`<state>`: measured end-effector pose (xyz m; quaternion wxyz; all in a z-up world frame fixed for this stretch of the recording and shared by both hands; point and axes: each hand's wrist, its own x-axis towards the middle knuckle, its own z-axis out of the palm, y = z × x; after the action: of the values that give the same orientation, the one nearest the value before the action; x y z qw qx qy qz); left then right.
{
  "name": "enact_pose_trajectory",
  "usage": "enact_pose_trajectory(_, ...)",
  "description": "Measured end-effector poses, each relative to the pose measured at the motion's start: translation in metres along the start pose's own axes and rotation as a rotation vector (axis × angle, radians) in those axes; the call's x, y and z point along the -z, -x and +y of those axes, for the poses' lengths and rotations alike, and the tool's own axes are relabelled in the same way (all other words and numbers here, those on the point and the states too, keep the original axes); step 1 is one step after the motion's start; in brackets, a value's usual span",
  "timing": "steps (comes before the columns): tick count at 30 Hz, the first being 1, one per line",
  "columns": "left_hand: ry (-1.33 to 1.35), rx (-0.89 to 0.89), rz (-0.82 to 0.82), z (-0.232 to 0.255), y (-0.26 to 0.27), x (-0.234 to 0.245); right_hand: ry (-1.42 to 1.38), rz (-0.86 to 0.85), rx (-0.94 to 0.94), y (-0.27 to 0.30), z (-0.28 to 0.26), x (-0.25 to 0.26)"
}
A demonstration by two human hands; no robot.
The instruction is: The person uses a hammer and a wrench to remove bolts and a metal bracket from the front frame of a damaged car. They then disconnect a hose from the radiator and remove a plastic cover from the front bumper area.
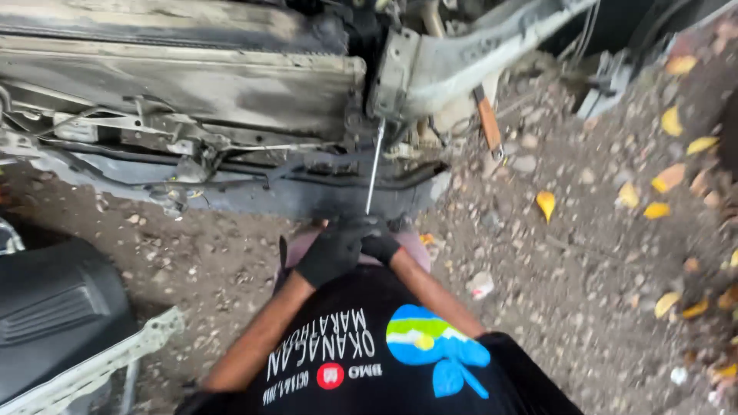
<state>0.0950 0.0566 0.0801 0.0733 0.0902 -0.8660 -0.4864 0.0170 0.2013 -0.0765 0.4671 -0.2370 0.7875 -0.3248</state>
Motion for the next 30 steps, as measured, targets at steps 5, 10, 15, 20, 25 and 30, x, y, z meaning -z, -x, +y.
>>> enact_pose_trajectory(5, 0.247, 0.17, 0.207, -0.067, 0.032, -0.014, -0.212, -0.324, -0.19, 0.025, -0.128, 0.089)
enact_pose_trajectory(10, 0.938, 0.595, -0.175, -0.178, 0.062, -0.109, -0.258, -0.55, -0.403, 0.036, -0.179, 0.131)
enact_pose_trajectory(15, 1.349, 0.928, -0.706, -0.189, 0.045, -0.168, -0.407, -0.384, -0.015, 0.026, -0.113, 0.089)
enact_pose_trajectory(20, 0.591, 0.316, -0.189, -0.256, 0.03, -0.194, -0.402, -0.133, 0.067, 0.027, -0.104, 0.068)
enact_pose_trajectory(25, 1.225, 0.868, -0.076, -0.099, -0.054, -0.018, -0.314, -0.079, -0.065, 0.019, -0.076, 0.074)
enact_pose_trajectory(30, -0.169, 0.188, -0.078, -0.141, -0.11, -0.071, 0.016, 0.016, 0.055, 0.004, -0.059, 0.074)
